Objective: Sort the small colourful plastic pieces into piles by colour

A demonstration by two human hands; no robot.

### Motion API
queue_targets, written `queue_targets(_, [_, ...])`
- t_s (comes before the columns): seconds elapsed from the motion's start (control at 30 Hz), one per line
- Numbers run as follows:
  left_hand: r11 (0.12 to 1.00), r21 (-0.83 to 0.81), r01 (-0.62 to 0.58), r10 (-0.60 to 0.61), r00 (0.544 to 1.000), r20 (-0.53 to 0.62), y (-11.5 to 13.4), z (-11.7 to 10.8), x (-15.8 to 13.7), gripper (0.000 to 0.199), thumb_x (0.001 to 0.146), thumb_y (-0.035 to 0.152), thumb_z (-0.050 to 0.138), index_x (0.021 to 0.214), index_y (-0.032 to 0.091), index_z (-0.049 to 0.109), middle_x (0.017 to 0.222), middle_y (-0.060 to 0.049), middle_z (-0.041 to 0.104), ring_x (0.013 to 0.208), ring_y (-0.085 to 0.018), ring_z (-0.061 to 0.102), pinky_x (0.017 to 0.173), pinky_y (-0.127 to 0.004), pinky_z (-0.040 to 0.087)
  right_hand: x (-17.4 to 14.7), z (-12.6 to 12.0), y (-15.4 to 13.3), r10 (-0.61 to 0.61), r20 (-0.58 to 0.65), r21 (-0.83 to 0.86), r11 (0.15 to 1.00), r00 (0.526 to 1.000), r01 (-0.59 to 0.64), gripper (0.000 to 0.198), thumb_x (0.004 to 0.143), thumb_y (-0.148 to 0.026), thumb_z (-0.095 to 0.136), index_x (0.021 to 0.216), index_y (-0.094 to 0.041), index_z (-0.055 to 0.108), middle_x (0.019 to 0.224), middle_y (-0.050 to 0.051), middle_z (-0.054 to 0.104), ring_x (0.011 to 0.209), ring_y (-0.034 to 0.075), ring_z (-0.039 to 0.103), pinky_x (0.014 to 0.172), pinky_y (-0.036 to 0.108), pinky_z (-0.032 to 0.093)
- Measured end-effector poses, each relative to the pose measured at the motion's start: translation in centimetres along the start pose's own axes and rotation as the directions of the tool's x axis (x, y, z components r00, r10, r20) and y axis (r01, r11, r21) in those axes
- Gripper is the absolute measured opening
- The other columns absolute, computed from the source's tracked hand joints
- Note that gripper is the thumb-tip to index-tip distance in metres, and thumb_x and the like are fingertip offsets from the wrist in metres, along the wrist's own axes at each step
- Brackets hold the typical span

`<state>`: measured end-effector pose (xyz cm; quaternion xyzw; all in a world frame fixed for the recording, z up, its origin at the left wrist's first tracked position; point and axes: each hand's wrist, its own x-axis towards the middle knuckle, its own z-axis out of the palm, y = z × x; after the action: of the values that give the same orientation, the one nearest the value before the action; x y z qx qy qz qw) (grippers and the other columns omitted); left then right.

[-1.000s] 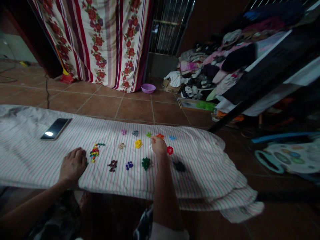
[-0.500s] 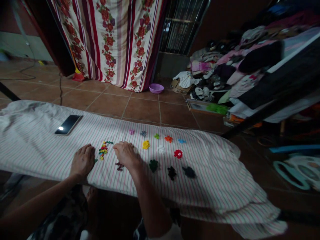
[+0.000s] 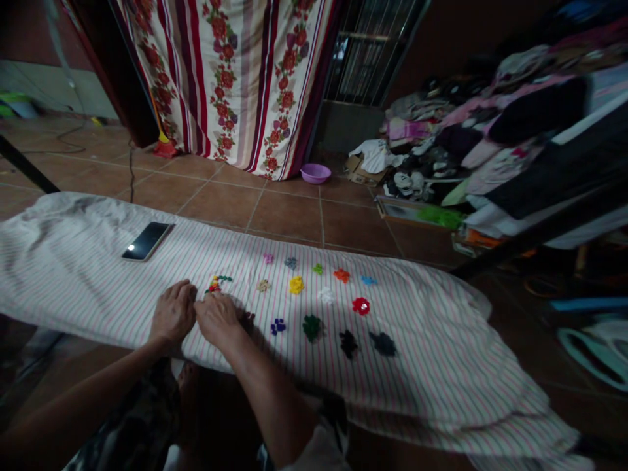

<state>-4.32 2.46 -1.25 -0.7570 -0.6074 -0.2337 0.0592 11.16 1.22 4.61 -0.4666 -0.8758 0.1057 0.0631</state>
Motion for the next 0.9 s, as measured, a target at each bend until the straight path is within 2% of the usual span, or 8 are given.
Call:
queue_targets(0.17, [1.0, -0.027, 0.0, 0.0, 1.0, -0.015, -0.2, 0.2, 0.0, 0.025, 0.089, 0.022, 0.038, 0.105, 0.017, 0.057, 0.121, -0.016, 0.062, 0.118, -0.029, 0.054, 0.1, -0.044, 0.042, 0.5, 0.7, -0.4, 0.005, -0.009, -0.023, 1.0, 1.0, -0.005, 0.022, 0.096, -0.016, 0.047, 0.104, -0.017, 0.068, 0.102, 0.01, 0.067, 0.103, 0.025, 0.058, 0.086, 0.037, 0.049])
queue_targets(0.37, [1.0, -0.016, -0.008, 0.008, 1.0, -0.011, 0.0, 0.1, -0.1, 0.025, 0.09, 0.022, 0.038, 0.105, 0.017, 0.057, 0.121, -0.017, 0.062, 0.117, -0.03, 0.055, 0.098, -0.045, 0.043, 0.8, 0.7, 0.0, 0.008, -0.031, 0.039, 0.999, 0.999, -0.007, 0.021, 0.098, -0.018, 0.046, 0.102, -0.017, 0.066, 0.099, 0.009, 0.068, 0.1, 0.023, 0.06, 0.089, 0.035, 0.048])
queue_targets(0.57, [1.0, -0.013, -0.006, 0.006, 1.0, -0.013, 0.2, 0.0, 0.0, 0.022, 0.089, 0.022, 0.042, 0.103, 0.018, 0.058, 0.121, -0.016, 0.062, 0.117, -0.029, 0.055, 0.099, -0.045, 0.042, 0.5, 0.0, 0.6, 0.108, -0.016, 0.198, 0.975, 0.994, -0.103, 0.02, 0.1, -0.024, 0.046, 0.108, -0.021, 0.064, 0.106, 0.008, 0.068, 0.099, 0.02, 0.064, 0.082, 0.031, 0.049])
queue_targets(0.77, [1.0, -0.023, 0.005, -0.005, 1.0, 0.008, 0.6, -0.3, 0.0, 0.021, 0.088, 0.025, 0.043, 0.102, 0.019, 0.058, 0.119, -0.016, 0.062, 0.122, -0.03, 0.054, 0.101, -0.048, 0.042, 0.6, -0.5, 2.1, 0.148, -0.124, 0.369, 0.925, 0.981, -0.093, 0.014, 0.095, -0.016, 0.054, 0.103, -0.019, 0.066, 0.108, 0.006, 0.07, 0.104, 0.017, 0.064, 0.09, 0.027, 0.046])
queue_targets(0.9, [0.997, -0.05, -0.063, 0.065, 0.997, 0.031, 0.6, 0.0, 0.1, 0.034, 0.089, 0.035, 0.046, 0.116, 0.017, 0.055, 0.129, -0.017, 0.059, 0.13, -0.031, 0.049, 0.105, -0.048, 0.041, 0.6, -0.4, 3.4, 0.241, -0.178, 0.528, 0.842, 0.954, -0.114, 0.014, 0.091, -0.012, 0.057, 0.098, -0.019, 0.066, 0.101, 0.004, 0.072, 0.097, 0.015, 0.066, 0.086, 0.025, 0.047])
